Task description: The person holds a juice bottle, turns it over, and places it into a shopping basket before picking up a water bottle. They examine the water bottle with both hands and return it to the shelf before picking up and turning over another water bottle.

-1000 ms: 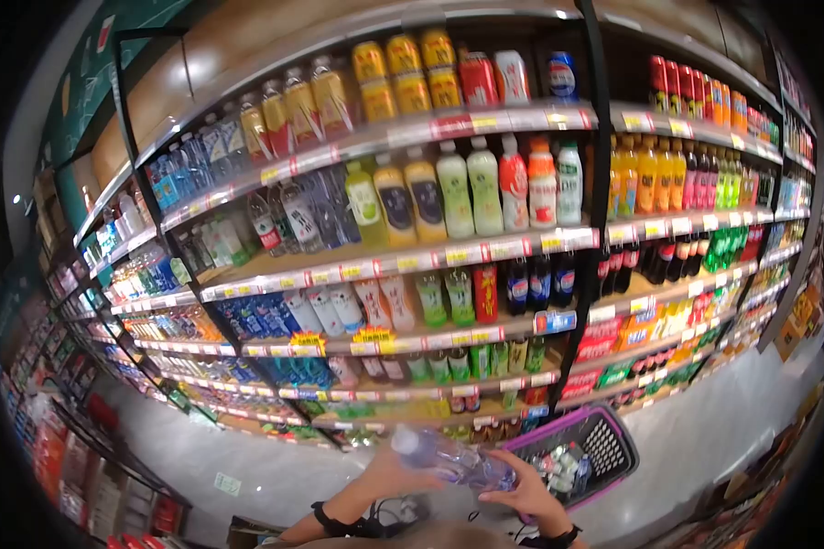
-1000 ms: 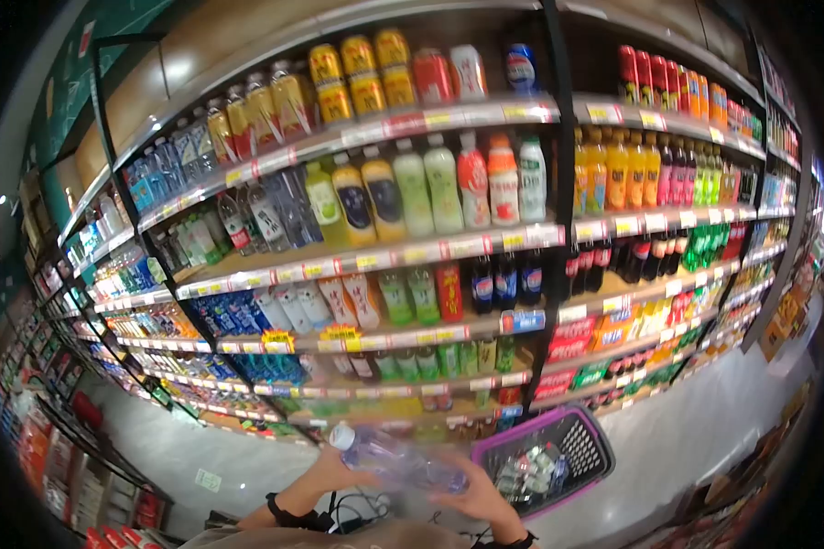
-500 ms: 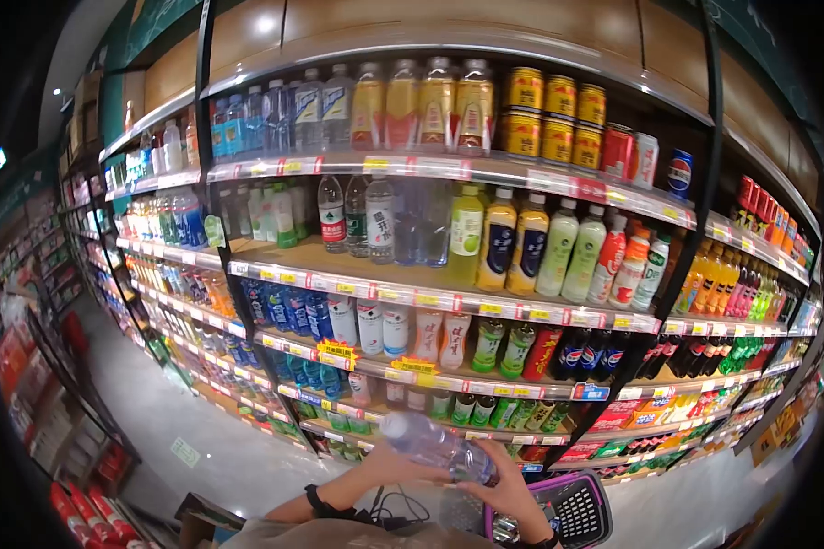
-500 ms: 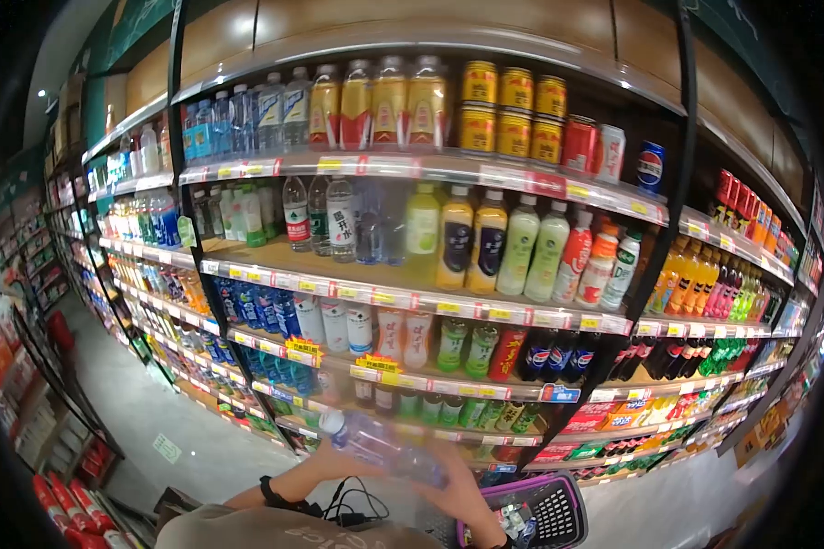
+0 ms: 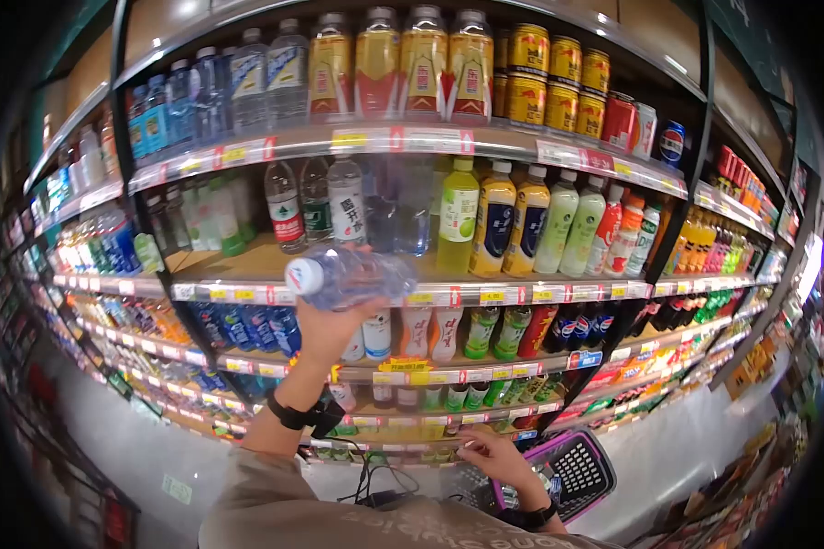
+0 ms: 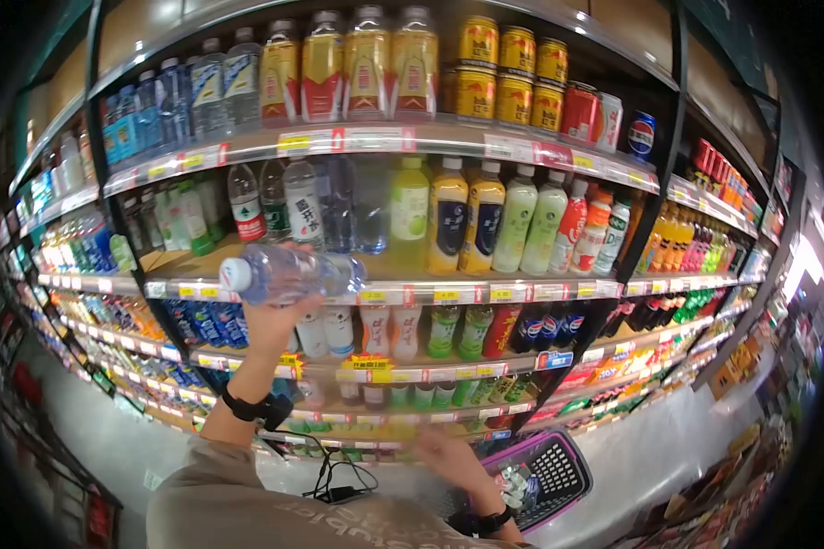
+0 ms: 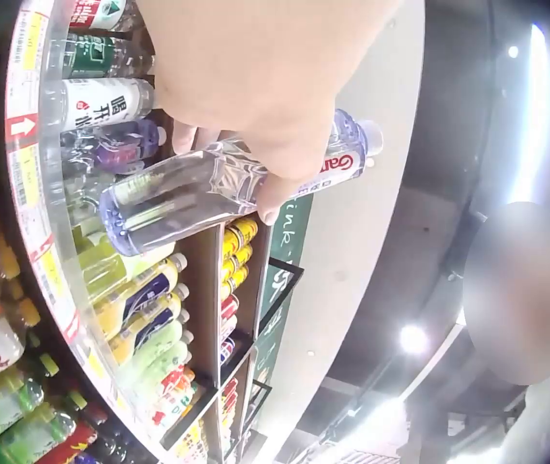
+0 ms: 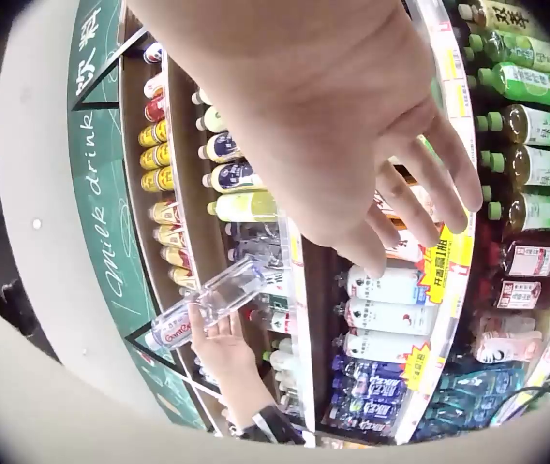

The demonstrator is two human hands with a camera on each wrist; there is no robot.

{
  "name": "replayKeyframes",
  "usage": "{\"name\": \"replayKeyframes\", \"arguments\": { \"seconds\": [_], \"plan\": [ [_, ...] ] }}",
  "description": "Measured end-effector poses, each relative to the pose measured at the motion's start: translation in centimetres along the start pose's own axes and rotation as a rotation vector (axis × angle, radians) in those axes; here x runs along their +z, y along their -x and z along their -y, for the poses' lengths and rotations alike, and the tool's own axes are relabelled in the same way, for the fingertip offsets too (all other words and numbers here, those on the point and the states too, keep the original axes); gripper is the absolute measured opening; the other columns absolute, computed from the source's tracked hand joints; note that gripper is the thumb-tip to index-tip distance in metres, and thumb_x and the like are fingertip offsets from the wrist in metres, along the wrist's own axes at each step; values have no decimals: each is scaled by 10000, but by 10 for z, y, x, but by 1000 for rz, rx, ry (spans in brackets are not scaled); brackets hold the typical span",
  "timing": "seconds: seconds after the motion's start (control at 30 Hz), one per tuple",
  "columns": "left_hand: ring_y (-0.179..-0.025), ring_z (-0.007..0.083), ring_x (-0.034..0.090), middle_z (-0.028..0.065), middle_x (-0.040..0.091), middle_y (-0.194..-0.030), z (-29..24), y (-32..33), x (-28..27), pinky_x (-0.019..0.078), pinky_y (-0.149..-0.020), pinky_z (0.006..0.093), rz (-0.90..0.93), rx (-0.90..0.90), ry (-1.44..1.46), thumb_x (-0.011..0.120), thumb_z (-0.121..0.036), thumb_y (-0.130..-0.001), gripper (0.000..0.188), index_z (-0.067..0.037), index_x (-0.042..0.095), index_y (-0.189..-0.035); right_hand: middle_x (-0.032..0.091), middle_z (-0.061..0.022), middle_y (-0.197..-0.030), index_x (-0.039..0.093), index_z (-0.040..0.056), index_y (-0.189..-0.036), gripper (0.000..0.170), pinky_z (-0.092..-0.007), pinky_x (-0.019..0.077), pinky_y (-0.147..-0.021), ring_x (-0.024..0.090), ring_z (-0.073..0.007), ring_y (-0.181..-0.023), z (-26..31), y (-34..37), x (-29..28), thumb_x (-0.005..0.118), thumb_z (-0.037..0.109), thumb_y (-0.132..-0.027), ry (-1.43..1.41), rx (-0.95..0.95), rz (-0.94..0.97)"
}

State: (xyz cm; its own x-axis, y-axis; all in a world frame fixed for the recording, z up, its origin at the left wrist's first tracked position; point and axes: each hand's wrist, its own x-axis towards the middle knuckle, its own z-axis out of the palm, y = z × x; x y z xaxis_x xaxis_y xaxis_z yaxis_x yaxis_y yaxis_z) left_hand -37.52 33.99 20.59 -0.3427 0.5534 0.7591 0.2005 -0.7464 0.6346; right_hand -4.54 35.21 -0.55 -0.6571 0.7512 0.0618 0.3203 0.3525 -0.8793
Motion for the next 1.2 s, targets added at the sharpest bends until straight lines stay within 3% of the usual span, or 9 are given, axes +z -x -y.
{"name": "replayKeyframes", "arguments": {
  "seconds": [0.13,0.23,0.27,0.4,0.5,0.77,0.9,1.17,1.2],
  "plan": [
    [-1157,233,660,140,631,-1346,26,-38,-2,558,-993,392,33,19,-3,848,87,-705,787,-7,491,-1400,723,-126,-1051,637,38,-1284,416,-329,577,-817,715,-202,-895,9,-3,15,742,201,-917,148,-93,-73],
    [-1155,238,661,145,625,-1349,48,-52,6,549,-999,373,41,3,64,842,100,-701,778,-5,503,-1393,688,-141,-1201,702,154,-1217,309,-424,542,-875,673,-352,-1038,16,4,15,669,278,-935,98,17,-136],
    [-1104,219,676,138,670,-1261,49,-53,13,555,-951,345,-1,-6,34,864,47,-704,682,10,562,-1315,735,-126,-1059,646,49,-1274,403,-342,582,-813,726,-223,-918,13,5,12,745,199,-913,121,-28,-149],
    [-935,178,691,108,730,-1036,70,-60,16,552,-822,326,-12,-45,-183,912,-111,-713,520,15,631,-1132,740,-123,-1034,651,44,-1263,395,-339,584,-798,727,-233,-908,-14,11,-5,745,202,-913,234,8,-169],
    [-970,176,680,87,718,-1054,69,-71,30,540,-867,312,-33,-101,-316,868,-17,-731,496,-2,647,-1175,741,-123,-1021,655,32,-1240,380,-338,585,-787,731,-240,-897,-20,21,-22,748,191,-907,213,16,-252],
    [-929,161,696,97,722,-1061,77,-108,51,553,-828,278,109,-116,-202,891,-116,-756,564,26,599,-1216,735,-141,-1011,677,40,-1192,338,-345,589,-740,738,-279,-849,-65,42,-43,750,167,-887,274,-7,-289],
    [-1050,172,669,143,705,-1150,82,-111,58,539,-860,318,52,-140,-390,857,-220,-816,617,47,544,-1276,731,-147,-1015,680,49,-1199,353,-370,583,-736,730,-291,-845,-70,50,-57,747,165,-872,299,2,-282],
    [-1094,300,657,180,657,-1234,83,-96,70,525,-897,378,88,-66,-682,821,-295,-835,769,3,448,-1438,730,-135,-1099,679,77,-1207,396,-400,561,-814,715,-321,-959,-71,58,-64,760,214,-845,72,61,-163],
    [-1085,306,634,174,595,-1263,89,-99,66,536,-861,379,96,85,-765,821,-296,-836,809,12,419,-1468,730,-146,-1099,670,63,-1225,397,-375,565,-823,722,-301,-966,-71,56,-65,760,184,-858,98,81,-140]
  ]
}}
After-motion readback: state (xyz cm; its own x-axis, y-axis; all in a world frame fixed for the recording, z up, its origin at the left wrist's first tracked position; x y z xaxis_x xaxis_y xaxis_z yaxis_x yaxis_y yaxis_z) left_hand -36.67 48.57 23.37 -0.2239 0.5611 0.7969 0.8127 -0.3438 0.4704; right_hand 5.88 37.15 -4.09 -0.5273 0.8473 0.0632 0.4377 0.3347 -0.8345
